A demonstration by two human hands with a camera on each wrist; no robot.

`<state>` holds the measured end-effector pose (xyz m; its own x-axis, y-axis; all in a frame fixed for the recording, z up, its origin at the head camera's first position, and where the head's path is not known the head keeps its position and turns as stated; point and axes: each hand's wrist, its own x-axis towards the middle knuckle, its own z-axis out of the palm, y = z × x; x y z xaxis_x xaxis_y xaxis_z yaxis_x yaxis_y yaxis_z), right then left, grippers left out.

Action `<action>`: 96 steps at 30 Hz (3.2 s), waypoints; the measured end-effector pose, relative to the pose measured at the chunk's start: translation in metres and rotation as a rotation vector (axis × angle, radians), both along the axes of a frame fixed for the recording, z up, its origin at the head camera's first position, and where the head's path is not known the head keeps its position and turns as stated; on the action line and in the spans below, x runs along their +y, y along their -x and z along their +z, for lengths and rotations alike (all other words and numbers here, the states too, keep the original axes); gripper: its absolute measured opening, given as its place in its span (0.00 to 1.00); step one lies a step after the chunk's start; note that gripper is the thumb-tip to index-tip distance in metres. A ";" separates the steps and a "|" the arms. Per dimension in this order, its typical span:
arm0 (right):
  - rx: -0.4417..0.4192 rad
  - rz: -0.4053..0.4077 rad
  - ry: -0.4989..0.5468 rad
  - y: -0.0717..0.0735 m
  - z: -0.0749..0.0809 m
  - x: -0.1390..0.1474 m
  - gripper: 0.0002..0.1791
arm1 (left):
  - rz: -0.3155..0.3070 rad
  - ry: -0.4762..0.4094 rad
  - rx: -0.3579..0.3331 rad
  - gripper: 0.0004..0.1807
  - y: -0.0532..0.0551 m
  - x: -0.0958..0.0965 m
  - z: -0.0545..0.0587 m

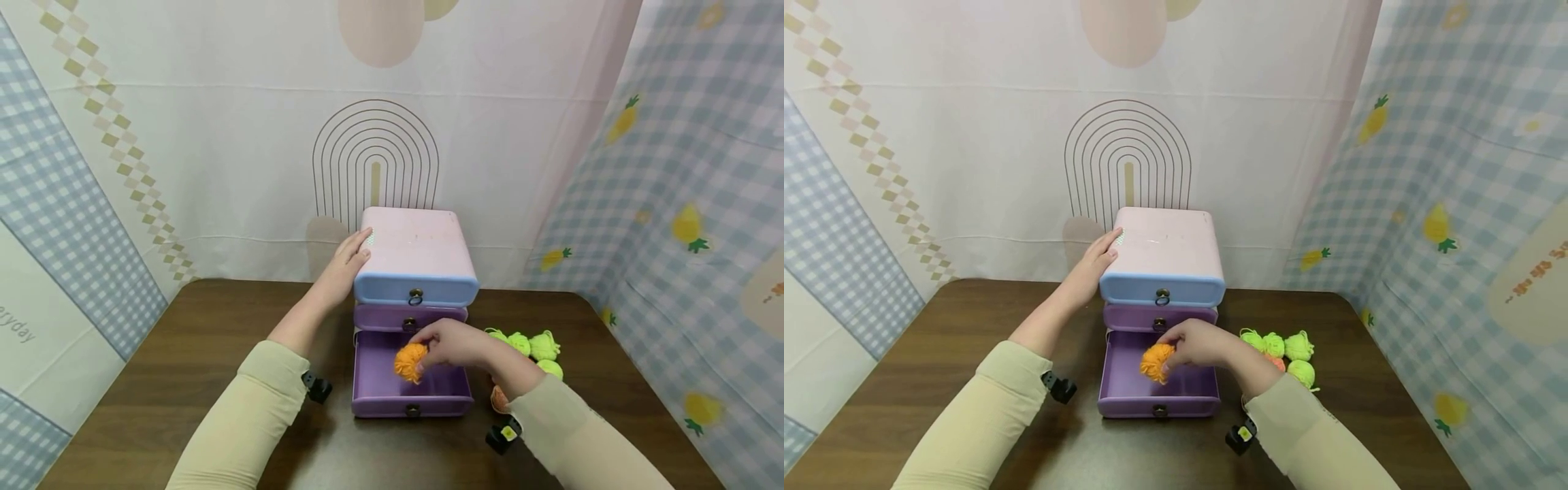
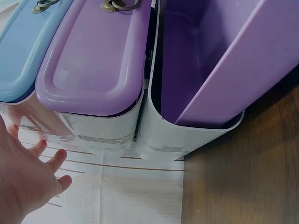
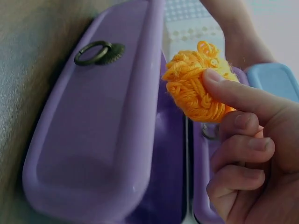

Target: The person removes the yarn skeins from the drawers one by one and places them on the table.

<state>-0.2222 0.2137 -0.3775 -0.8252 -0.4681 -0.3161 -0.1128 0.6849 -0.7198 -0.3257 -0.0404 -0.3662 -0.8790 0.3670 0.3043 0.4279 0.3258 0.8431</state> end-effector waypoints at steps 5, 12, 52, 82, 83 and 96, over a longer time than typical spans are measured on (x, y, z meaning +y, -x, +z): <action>0.007 -0.052 0.012 -0.005 0.003 0.022 0.22 | 0.006 0.004 0.000 0.30 0.002 0.000 -0.001; -0.015 -0.106 0.059 -0.017 0.005 0.056 0.25 | 0.012 0.010 -0.010 0.30 0.001 -0.001 -0.002; -0.180 -0.368 0.067 -0.088 -0.040 0.248 0.37 | 0.017 0.010 -0.001 0.30 0.002 0.000 -0.002; -0.203 -0.322 0.068 -0.086 -0.054 0.256 0.36 | 0.013 0.002 0.001 0.30 0.002 0.000 -0.003; -0.198 -0.321 0.067 -0.086 -0.054 0.256 0.36 | 0.015 0.003 0.001 0.30 0.002 0.000 -0.003; -0.185 -0.322 0.109 -0.089 -0.040 0.252 0.34 | 0.010 -0.004 0.016 0.30 0.001 0.001 -0.001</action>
